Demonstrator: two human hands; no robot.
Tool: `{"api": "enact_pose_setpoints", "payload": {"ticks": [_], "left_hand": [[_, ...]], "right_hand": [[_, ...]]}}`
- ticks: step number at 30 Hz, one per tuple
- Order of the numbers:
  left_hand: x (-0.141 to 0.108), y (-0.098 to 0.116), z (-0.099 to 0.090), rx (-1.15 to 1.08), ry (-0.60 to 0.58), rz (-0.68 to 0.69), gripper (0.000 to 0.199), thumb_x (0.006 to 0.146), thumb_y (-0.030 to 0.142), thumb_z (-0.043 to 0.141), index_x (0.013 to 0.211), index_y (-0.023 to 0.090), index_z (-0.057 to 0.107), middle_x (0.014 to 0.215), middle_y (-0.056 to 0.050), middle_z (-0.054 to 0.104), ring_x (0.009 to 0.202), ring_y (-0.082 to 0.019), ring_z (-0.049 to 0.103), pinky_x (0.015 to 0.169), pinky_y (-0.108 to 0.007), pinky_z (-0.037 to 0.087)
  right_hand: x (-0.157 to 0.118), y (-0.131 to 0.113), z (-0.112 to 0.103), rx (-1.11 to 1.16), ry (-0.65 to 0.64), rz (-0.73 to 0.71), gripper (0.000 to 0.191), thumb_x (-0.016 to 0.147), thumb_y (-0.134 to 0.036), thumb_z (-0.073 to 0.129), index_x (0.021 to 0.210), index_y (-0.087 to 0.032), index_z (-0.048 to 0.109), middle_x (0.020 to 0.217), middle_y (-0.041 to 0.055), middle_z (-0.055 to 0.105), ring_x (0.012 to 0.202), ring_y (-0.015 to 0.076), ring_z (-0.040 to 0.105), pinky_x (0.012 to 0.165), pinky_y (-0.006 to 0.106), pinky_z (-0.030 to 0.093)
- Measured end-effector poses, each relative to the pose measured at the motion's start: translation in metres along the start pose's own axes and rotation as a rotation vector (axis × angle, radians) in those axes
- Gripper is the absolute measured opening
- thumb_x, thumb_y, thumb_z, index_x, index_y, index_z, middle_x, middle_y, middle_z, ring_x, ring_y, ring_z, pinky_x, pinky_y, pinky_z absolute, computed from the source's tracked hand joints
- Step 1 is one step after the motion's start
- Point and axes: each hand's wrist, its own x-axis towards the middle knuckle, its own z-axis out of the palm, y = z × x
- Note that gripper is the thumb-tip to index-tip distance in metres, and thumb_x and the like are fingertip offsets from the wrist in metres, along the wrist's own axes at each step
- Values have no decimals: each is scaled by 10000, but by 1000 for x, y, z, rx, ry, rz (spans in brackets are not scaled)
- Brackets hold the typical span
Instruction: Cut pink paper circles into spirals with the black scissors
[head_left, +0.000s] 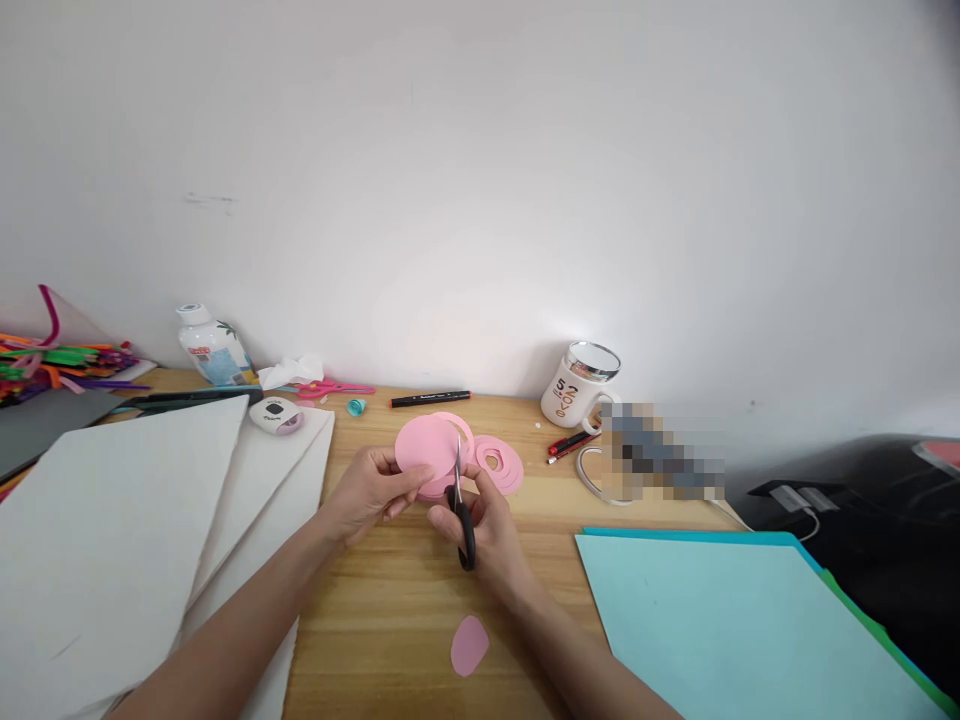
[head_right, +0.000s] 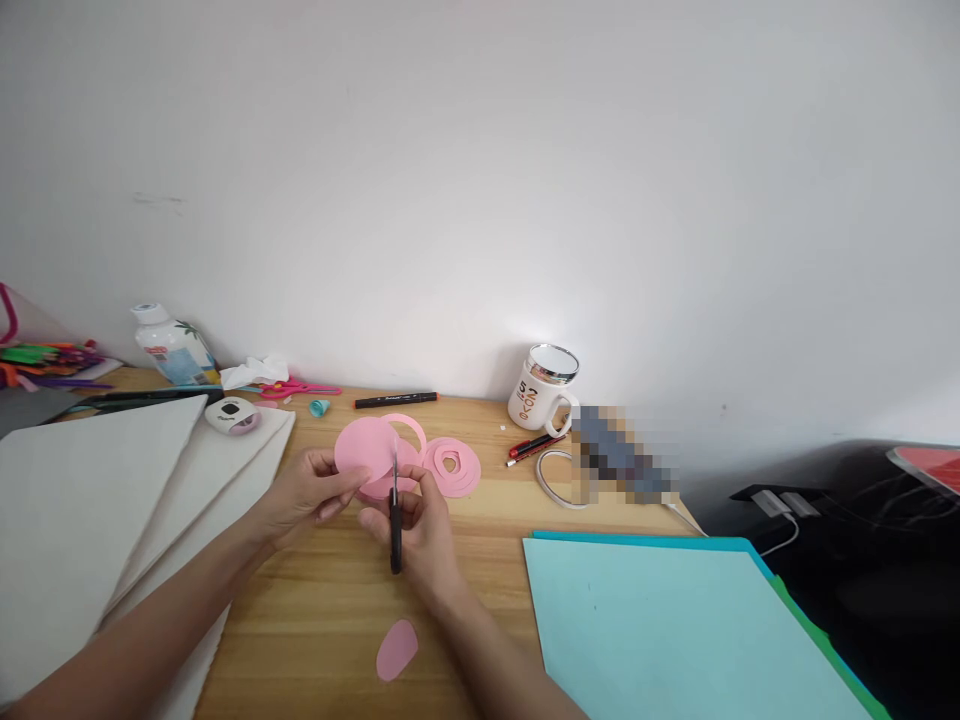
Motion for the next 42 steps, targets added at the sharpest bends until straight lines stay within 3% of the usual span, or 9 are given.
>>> {"api": "enact_pose_setpoints", "payload": {"ticks": [11, 19, 28, 34, 42], "left_hand": [[0, 1, 0, -19, 13, 22, 316, 645, 346, 703, 515, 140, 500, 405, 59, 469, 318, -25, 309, 349, -186, 185], [-1, 3, 0, -11, 23, 29, 326, 624, 385, 712, 533, 140, 517, 396, 62, 452, 319, -24, 291, 349, -191, 181], [-2, 6, 2, -29, 26, 54, 345, 637, 348, 713, 491, 137, 482, 384, 70, 426, 327, -17, 294, 350, -182, 187], [-1, 5, 3, -112, 9, 15, 291, 666, 382, 681, 607, 142, 527, 450, 53, 521, 281, -21, 330, 297, -165, 180], [-1, 0, 0, -8, 13, -40, 342, 630, 362, 705, 474, 127, 512, 389, 44, 489, 286, -20, 327, 323, -175, 169]], "right_hand": [[0, 3, -2, -60, 7, 5, 465, 618, -431, 726, 900, -211, 429, 506, -97, 452, 424, 69, 318, 400, 183, 225], [-1, 5, -3, -103, 20, 7, 465, 636, -444, 705, 922, -215, 420, 498, -82, 521, 407, 78, 372, 387, 185, 283], [-1, 5, -4, -103, 12, 13, 471, 650, -446, 695, 936, -207, 408, 452, -103, 487, 367, 70, 363, 366, 173, 268], [-2, 7, -1, -100, 24, 28, 480, 637, -451, 701, 934, -218, 405, 444, -109, 479, 353, 80, 388, 358, 175, 269], [-2, 11, -1, -59, -26, 11, 448, 611, -349, 753, 908, -212, 447, 536, -88, 501, 429, 75, 372, 421, 187, 268]]}}
